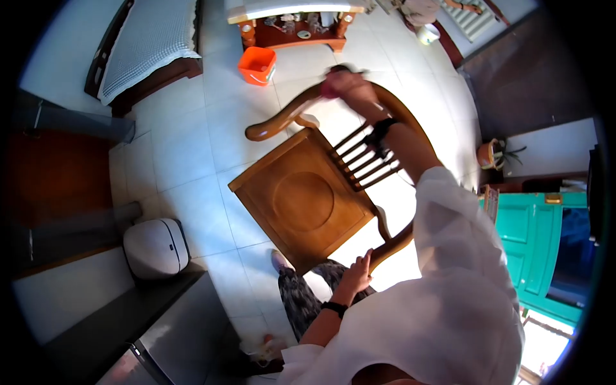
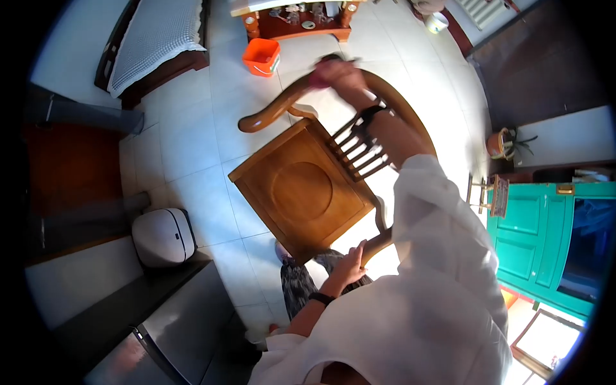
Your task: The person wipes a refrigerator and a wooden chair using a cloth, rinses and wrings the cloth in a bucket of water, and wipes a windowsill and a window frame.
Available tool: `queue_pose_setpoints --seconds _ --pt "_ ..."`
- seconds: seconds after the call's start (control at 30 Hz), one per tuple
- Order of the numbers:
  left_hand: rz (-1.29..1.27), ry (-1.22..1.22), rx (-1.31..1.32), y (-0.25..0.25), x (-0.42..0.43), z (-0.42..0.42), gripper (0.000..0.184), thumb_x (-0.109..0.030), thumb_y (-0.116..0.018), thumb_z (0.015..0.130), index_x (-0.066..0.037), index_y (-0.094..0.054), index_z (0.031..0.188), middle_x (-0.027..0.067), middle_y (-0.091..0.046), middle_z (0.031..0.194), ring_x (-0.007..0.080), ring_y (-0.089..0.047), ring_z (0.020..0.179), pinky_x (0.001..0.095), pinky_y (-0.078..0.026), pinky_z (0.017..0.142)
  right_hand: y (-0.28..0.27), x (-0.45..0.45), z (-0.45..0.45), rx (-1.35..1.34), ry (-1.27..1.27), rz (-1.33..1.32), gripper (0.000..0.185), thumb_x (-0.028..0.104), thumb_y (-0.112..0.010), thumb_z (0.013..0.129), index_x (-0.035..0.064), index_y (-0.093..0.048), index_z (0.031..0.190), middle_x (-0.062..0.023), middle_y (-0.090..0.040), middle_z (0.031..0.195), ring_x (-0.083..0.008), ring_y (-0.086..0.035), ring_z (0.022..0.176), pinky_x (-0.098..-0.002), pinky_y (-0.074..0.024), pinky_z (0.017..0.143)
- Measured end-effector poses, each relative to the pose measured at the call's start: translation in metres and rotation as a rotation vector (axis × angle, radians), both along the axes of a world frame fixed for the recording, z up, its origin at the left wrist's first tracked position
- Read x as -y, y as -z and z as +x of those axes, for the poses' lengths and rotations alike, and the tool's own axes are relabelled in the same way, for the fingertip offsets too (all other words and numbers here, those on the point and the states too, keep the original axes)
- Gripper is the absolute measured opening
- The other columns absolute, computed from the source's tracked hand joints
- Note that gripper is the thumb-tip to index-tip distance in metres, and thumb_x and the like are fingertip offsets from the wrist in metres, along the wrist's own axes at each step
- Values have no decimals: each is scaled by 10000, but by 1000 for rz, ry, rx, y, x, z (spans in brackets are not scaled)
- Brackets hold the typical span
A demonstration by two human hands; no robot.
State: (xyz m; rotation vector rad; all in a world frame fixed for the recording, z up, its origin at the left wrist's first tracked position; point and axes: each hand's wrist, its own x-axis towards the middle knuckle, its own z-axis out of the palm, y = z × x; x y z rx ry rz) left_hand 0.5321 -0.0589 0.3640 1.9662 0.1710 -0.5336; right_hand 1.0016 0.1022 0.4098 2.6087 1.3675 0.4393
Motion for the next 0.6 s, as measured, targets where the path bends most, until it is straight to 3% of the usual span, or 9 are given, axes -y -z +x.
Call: queue_pose_setpoints --seconds 0.03,0.1,0.2,0.27,0.33,0.4,0.43,0.53,0.6 --pt "-16 16 -28 -4 -3 3 919 -181 -734 720 -115 -154 1429 245 -491 1133 426 -562 960 471 -492 789 -39 48 -4 -147 -58 260 546 194 -612 828 226 -402 1331 -112 -526 1193 -286 -568 1050 -403 -511 834" --pt "-19 41 -36 -10 -9 3 918 -211 -733 724 -100 -155 1429 247 -495 1135 429 -570 946 469 -493 783 -55 106 -4 -409 217 123 787 275 -692 762 296 -265 1422 -131 -480 1260 -327 -519 1127 -429 -494 898" --pt "17 47 57 3 -7 -1 915 -249 -714 757 -151 -121 1447 230 -497 1130 418 -592 911 483 -505 758 -51 178 -50 -339 420 272 826 223 -691 758 284 -226 1438 -143 -469 1250 -346 -517 1115 -444 -494 894" --pt "42 109 -10 -15 -16 8 940 -286 -721 755 -142 -103 1449 236 -493 1144 424 -599 888 484 -508 744 -45 224 -100 -171 516 274 745 205 -644 802 222 -253 1436 -160 -470 1242 -379 -516 1091 -461 -494 854" --pt "88 233 -119 -30 -22 16 956 -347 -710 772 -66 -89 1442 262 -468 1223 427 -553 1024 464 -479 838 -34 268 -150 -167 688 369 797 207 -671 773 209 -232 1438 -189 -490 1198 -392 -520 1074 -479 -491 843" --pt "83 255 -77 -22 -23 16 999 -395 -711 765 -45 -64 1441 266 -464 1232 423 -535 1063 458 -472 857 -30 292 -209 -279 879 492 903 204 -709 742 133 -158 1454 -250 -471 1192 -417 -532 1049 -472 -493 842" --pt "124 209 82 -2 -19 7 1015 -399 -728 741 -85 -72 1449 240 -503 1138 433 -610 843 479 -518 704 -17 300 -237 -266 908 561 946 217 -720 733 124 -122 1460 -274 -442 1208 -433 -527 1049 -474 -491 847" --pt "161 249 164 -6 -23 9 1040 -398 -747 721 -56 -77 1440 262 -504 1135 449 -592 901 483 -512 724 15 287 -319 -392 1102 868 1060 260 -748 710 87 -26 1466 -332 -353 1250 -488 -485 1079 -487 -466 886" --pt "112 280 5 -19 -29 18 997 -356 -745 733 -53 -105 1434 271 -521 1160 445 -562 998 464 -491 815 10 256 -371 -545 1248 1005 1121 290 -770 693 15 10 1450 -352 -292 1316 -480 -399 1192 -467 -407 968"
